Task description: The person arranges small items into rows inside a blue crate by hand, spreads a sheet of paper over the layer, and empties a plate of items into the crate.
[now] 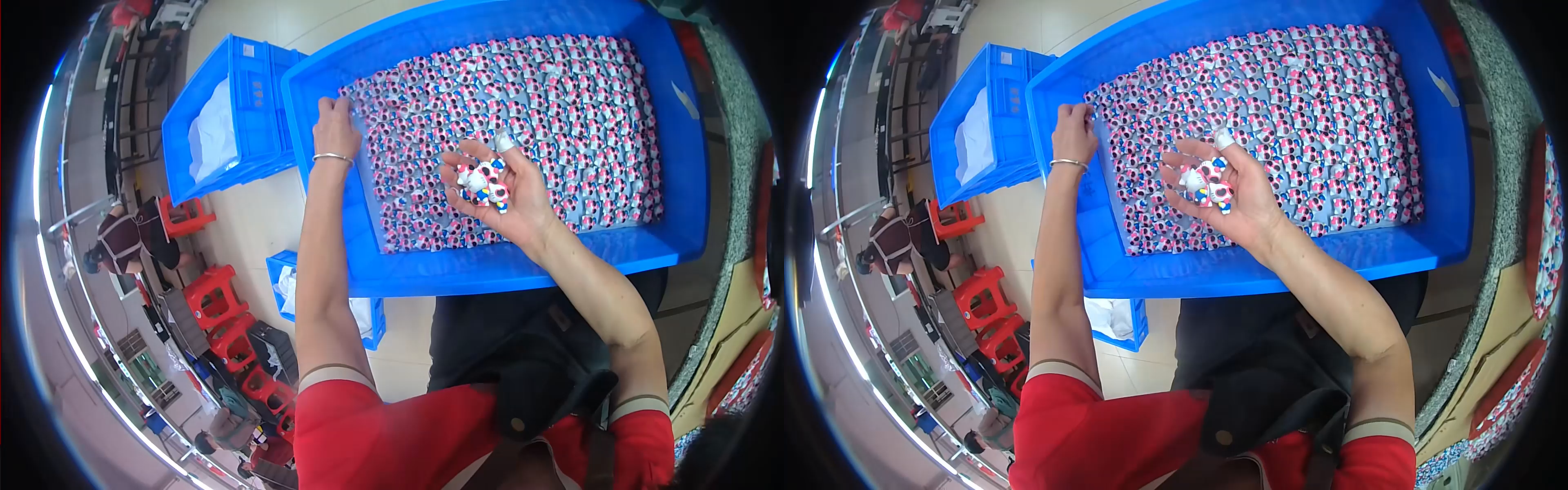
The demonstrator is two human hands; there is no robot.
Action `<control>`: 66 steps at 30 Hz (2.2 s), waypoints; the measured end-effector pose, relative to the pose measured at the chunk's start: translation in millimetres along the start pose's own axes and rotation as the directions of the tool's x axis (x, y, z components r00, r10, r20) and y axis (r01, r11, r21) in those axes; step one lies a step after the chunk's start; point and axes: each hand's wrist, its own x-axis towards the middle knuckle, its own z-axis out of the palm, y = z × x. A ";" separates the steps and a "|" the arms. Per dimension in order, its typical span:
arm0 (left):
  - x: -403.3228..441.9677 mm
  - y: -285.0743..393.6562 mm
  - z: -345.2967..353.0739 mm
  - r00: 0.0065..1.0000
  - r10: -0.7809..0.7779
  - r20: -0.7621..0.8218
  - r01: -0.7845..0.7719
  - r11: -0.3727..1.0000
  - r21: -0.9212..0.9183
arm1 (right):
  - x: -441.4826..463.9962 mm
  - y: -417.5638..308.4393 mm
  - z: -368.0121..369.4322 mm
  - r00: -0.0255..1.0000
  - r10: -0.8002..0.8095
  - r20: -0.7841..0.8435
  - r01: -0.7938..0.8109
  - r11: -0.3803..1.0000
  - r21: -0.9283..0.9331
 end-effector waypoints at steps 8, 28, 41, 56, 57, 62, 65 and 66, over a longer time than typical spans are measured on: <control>11.5 -11.8 39.4 0.987 -0.045 0.151 -0.022 0.912 0.410 | -3.0 -7.7 7.6 0.992 -0.021 0.122 0.013 0.998 0.068; -41.1 68.8 -59.4 0.971 -0.092 0.219 0.218 0.713 -0.666 | 0.1 10.5 14.6 0.998 -0.021 -0.060 0.025 0.998 0.063; -16.5 -5.1 26.0 0.983 -0.025 0.183 -0.039 0.942 0.334 | -4.1 1.3 -1.2 0.995 0.013 -0.094 -0.013 1.000 0.002; -68.3 124.2 -75.2 0.941 0.324 0.102 -0.149 0.665 -0.731 | 0.2 4.1 -6.6 0.997 0.022 0.077 -0.017 0.998 -0.059; -71.2 125.6 -73.8 0.923 0.368 0.114 -0.195 0.702 -0.686 | 0.5 7.7 -4.6 0.992 0.041 0.116 -0.035 0.998 -0.049; -74.6 130.1 -81.0 0.901 0.404 0.159 -0.193 0.701 -0.687 | -7.9 16.7 5.3 1.000 -0.011 -0.015 0.009 0.992 -0.130; -75.2 111.9 -77.5 0.955 0.287 0.070 -0.144 0.660 -0.737 | -14.6 15.6 19.6 0.995 -0.010 -0.100 -0.004 0.991 -0.136; -69.2 98.0 -85.8 0.966 0.228 0.125 -0.083 0.726 -0.683 | -13.3 14.7 17.1 0.999 0.018 -0.030 -0.020 0.997 -0.076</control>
